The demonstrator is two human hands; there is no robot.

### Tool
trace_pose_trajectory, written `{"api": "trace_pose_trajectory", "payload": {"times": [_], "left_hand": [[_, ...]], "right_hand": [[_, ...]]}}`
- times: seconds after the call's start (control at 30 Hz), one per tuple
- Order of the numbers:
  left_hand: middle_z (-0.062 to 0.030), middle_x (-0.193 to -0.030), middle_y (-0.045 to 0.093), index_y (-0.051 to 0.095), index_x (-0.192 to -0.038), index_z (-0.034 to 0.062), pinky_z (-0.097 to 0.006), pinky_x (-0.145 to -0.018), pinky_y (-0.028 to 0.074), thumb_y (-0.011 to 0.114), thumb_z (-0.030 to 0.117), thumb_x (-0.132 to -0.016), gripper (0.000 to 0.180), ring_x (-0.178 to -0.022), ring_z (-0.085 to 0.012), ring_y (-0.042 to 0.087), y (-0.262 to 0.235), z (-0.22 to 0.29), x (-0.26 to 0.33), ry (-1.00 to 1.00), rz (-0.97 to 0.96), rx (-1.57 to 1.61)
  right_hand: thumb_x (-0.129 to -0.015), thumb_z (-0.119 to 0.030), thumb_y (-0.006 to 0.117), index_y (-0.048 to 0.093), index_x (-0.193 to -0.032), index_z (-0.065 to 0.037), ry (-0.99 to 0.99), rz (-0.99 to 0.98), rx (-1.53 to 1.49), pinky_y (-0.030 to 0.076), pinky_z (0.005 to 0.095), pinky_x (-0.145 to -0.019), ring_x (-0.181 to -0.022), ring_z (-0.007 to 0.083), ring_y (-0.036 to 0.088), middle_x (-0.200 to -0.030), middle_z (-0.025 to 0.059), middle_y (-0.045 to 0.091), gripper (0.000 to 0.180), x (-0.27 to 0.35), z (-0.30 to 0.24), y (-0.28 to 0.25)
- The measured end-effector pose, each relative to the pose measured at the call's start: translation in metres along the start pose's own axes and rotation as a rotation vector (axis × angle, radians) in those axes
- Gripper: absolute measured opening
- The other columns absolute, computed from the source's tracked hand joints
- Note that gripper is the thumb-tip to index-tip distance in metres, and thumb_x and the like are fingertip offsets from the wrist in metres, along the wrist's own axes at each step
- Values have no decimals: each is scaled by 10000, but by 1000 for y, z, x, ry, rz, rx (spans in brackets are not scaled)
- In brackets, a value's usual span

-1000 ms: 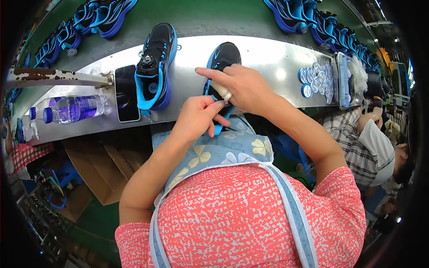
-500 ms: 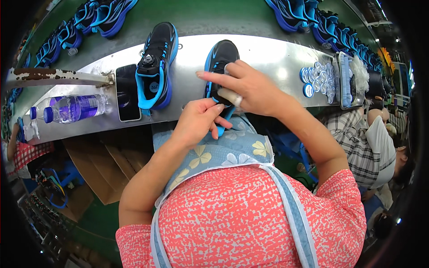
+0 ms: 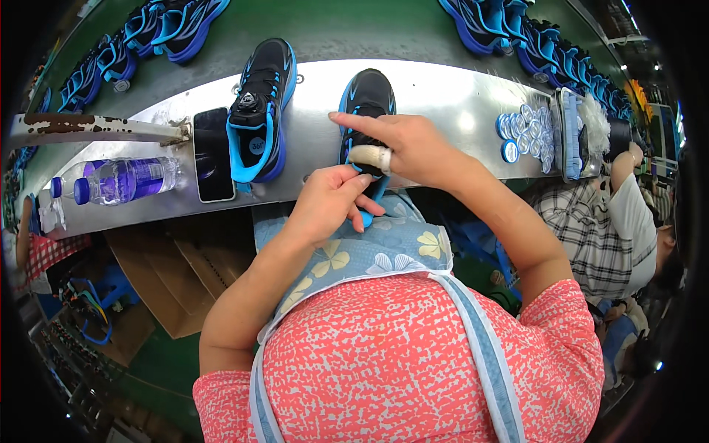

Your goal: Inspect and clean shoes on an assembly line.

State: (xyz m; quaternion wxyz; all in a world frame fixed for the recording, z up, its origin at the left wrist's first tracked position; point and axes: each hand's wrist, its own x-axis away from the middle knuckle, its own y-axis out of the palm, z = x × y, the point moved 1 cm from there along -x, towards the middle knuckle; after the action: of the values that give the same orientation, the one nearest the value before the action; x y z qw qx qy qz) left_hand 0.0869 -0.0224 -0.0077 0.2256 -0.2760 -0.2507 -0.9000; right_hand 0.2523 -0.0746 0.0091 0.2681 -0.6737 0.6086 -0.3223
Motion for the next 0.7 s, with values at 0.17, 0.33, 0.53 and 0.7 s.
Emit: {"api": "trace_pose_trajectory", "payload": {"times": [0.17, 0.33, 0.53, 0.7], "left_hand": [[-189, -782, 668, 590, -988, -64, -188, -423, 427, 489, 148, -951, 238, -468, -123, 576, 0, -2, 1, -5, 11, 63], [-184, -799, 666, 589, -996, -57, -201, -448, 444, 476, 145, -955, 235, -505, -126, 591, 5, 0, 1, -13, 36, 13], [-146, -1085, 629, 544, -1166, -68, -246, -633, 509, 541, 152, -916, 333, -732, -152, 630, -7, 5, 31, 185, 142, -250], [-250, -1218, 495, 381, -1311, -79, -399, -932, 412, 725, 245, -739, 741, -1113, -340, 495, -3, -3, 5, 691, 484, -954]], "right_hand": [[-772, -135, 642, 471, -1346, -253, -220, 133, 47, 432, 395, -658, -710, 285, 514, -732, 99, 480, 610, 5, 0, -11], [-828, -161, 609, 496, -1320, -233, -35, 161, 100, 458, 379, -655, -728, 269, 559, -754, 115, 533, 509, 4, -1, 16], [-945, -257, 527, 487, -1326, -199, 314, 349, -293, 460, 299, -776, -853, 137, 575, -928, 91, 649, 388, 19, 62, -30], [-859, -412, 581, 529, -1250, -127, 225, 125, 38, 499, 419, -662, -703, 364, 642, -790, 194, 658, 487, 1, -8, -8]]}}
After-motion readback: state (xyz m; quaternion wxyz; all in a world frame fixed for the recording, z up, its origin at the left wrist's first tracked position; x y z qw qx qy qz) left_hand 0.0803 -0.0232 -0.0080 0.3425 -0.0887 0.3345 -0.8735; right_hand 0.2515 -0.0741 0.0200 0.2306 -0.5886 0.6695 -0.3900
